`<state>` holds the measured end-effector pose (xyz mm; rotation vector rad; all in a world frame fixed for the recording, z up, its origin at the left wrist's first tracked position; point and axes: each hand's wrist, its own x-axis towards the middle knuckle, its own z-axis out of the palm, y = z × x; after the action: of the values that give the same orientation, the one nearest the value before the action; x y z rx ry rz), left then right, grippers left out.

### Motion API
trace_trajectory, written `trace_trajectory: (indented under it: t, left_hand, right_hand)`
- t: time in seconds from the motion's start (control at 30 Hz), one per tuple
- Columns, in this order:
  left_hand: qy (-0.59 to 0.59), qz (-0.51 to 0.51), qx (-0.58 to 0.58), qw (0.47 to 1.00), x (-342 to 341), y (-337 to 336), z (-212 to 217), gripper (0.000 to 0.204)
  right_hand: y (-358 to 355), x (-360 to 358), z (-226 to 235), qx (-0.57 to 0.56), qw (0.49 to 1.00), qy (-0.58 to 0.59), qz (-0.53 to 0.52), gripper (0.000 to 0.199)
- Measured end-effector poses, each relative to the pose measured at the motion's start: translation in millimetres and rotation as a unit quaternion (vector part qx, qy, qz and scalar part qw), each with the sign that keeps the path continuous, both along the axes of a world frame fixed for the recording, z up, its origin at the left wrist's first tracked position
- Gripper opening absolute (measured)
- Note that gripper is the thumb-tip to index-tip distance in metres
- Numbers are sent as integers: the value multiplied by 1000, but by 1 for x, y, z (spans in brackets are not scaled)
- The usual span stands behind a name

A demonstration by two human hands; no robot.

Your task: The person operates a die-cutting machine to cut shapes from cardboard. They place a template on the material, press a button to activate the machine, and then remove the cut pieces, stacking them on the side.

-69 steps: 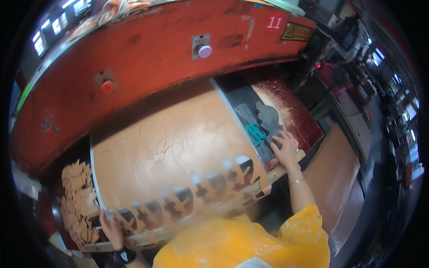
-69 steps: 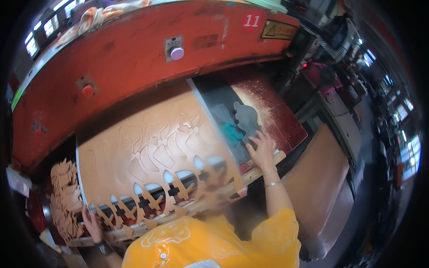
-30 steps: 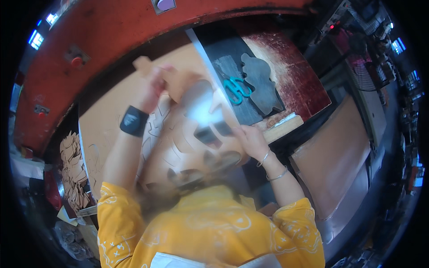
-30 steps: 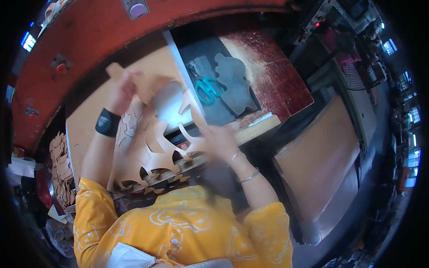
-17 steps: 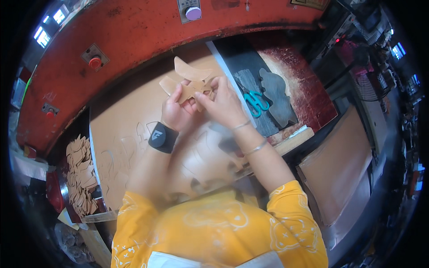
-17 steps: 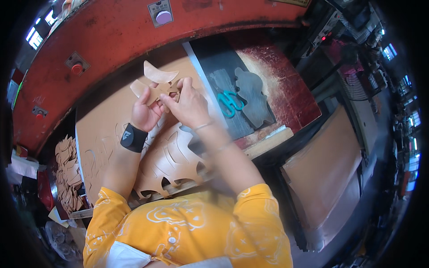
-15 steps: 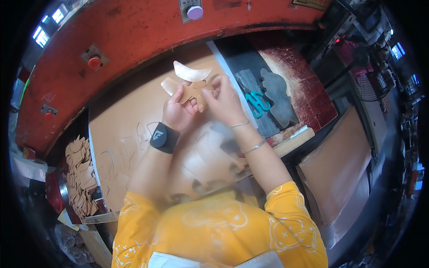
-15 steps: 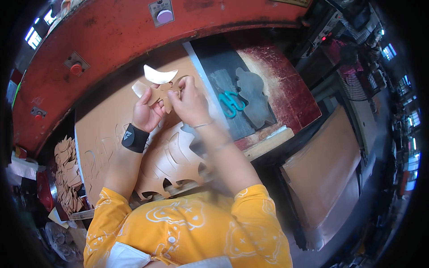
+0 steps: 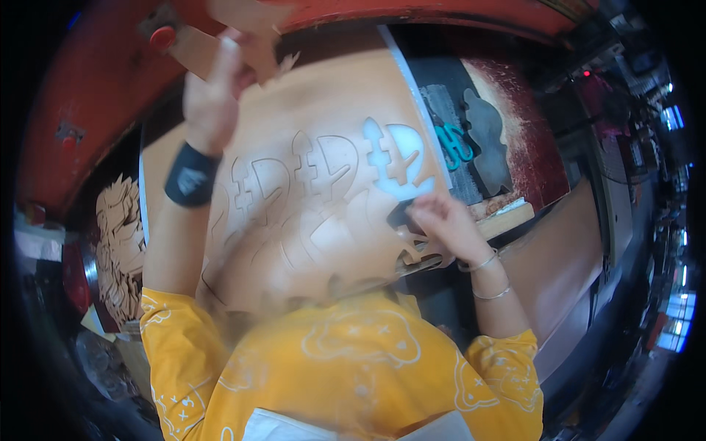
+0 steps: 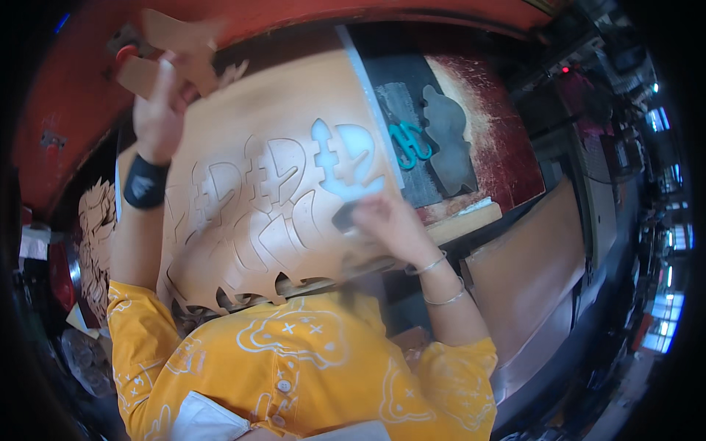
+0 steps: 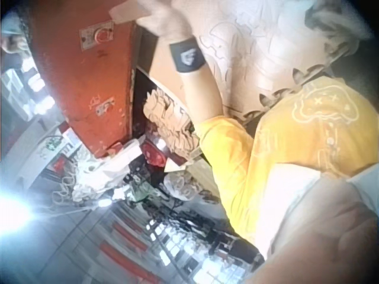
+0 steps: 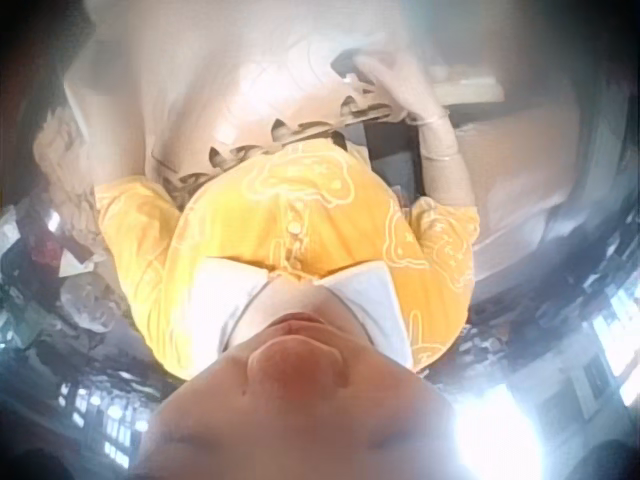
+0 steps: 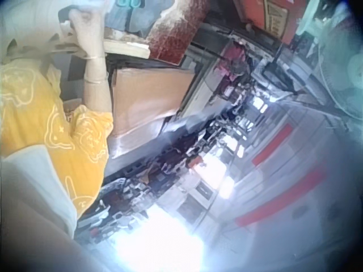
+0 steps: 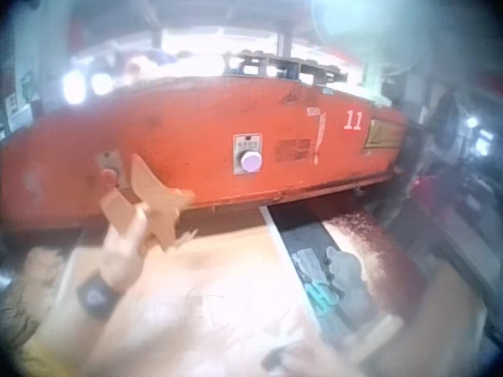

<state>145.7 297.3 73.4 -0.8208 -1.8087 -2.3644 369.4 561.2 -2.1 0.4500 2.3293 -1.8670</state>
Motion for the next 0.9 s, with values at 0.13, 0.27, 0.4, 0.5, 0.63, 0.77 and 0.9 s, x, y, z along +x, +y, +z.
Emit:
trace_trajectory:
  t: [0.13,0.27,0.4,0.5,0.63,0.77,0.9]
  left_hand:
    - [121,-111,-330,930,87,-7,-55,38]
    - [268,-175,-386,865,131,-16,-94,54]
    - [316,-193,-439,819,138,-21,-99,63]
    - [335,-190,-449,807,137,-19,-96,66]
    - [365,-157,-434,808,135,-15,-99,64]
    - [323,-190,-431,821,123,-7,-94,53]
    - [-172,-60,-261,948,76,-7,-65,37]
  right_hand:
    - [7,-10,-17,-166,955,-149,197,25]
    - [8,-44,-37,-220,873,-277,335,28]
    - [-14,-42,-52,-342,862,-253,276,37]
    - [-31,-34,-55,-453,840,-223,197,42]
    - [-37,-29,-43,-457,841,-261,122,41]
    - [-31,-24,-29,-72,985,-97,126,33]
    - [-28,-14,-25,158,961,59,218,31]
